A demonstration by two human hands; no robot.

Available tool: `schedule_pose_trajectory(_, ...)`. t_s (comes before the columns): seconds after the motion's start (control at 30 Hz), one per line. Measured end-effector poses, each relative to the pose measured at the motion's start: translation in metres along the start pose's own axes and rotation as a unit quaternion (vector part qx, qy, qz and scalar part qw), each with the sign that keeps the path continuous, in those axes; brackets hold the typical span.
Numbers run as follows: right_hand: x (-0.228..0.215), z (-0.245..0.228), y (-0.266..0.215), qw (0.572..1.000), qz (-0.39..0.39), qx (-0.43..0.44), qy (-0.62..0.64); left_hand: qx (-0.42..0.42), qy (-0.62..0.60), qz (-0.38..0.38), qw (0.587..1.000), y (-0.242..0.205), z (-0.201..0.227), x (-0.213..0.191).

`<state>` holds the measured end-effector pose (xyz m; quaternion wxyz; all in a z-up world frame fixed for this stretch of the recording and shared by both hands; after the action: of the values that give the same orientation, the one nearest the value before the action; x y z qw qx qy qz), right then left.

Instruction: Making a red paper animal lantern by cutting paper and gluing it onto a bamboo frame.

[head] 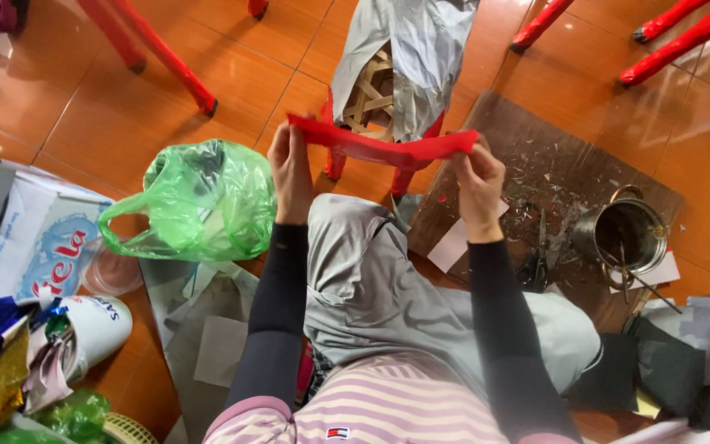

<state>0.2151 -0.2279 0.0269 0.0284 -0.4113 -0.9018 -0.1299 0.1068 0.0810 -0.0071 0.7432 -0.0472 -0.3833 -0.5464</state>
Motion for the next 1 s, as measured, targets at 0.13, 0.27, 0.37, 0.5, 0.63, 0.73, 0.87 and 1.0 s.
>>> schedule_pose_trajectory(0.13, 0.006, 0.002, 0.012, 0.995, 0.062, -0.075, -0.018, 0.016, 0.192, -0.012, 0.981, 0.042, 0.002, 0.006)
schedule_pose_trajectory(0.27, 0.011, 0.015, 0.022, 0.993, 0.071, -0.087, 0.033, 0.040, 0.278, -0.060, 0.958, 0.061, -0.006, 0.020)
schedule_pose_trajectory(0.37, 0.011, 0.026, 0.028, 0.988, 0.087, -0.059, 0.111, -0.021, 0.246, -0.048, 0.968, 0.063, -0.026, 0.014)
schedule_pose_trajectory(0.5, -0.001, 0.057, 0.030, 0.989, 0.067, -0.084, 0.100, -0.006, 0.335, -0.038, 0.941, 0.065, -0.025, 0.009)
schedule_pose_trajectory(0.63, 0.010, 0.038, 0.040, 0.996, 0.050, -0.074, 0.019, -0.028, 0.357, -0.030, 0.933, 0.070, -0.024, 0.003)
schedule_pose_trajectory(0.73, 0.016, 0.041, 0.045, 0.996, 0.027, -0.046, -0.077, -0.029, 0.382, -0.064, 0.922, 0.075, -0.017, 0.014)
schedule_pose_trajectory(0.87, 0.024, 0.053, 0.049, 0.995, 0.005, 0.009, -0.101, -0.080, 0.362, -0.046, 0.928, 0.072, -0.025, 0.013)
schedule_pose_trajectory(1.0, 0.024, 0.056, 0.052, 0.996, 0.004, 0.001, -0.094, -0.052, 0.358, -0.047, 0.931, 0.072, -0.032, 0.007)
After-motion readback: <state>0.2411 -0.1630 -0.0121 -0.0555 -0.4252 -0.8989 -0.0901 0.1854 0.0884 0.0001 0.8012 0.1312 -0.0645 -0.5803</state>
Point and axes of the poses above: each hand's wrist, its own y-axis towards the middle knuckle, its own x-axis out of the palm, z = x × y, the point moved 8 cm from there along y, towards the middle knuckle, and after that the axes turned 14 degrees about -z, right-handed, at the moved point
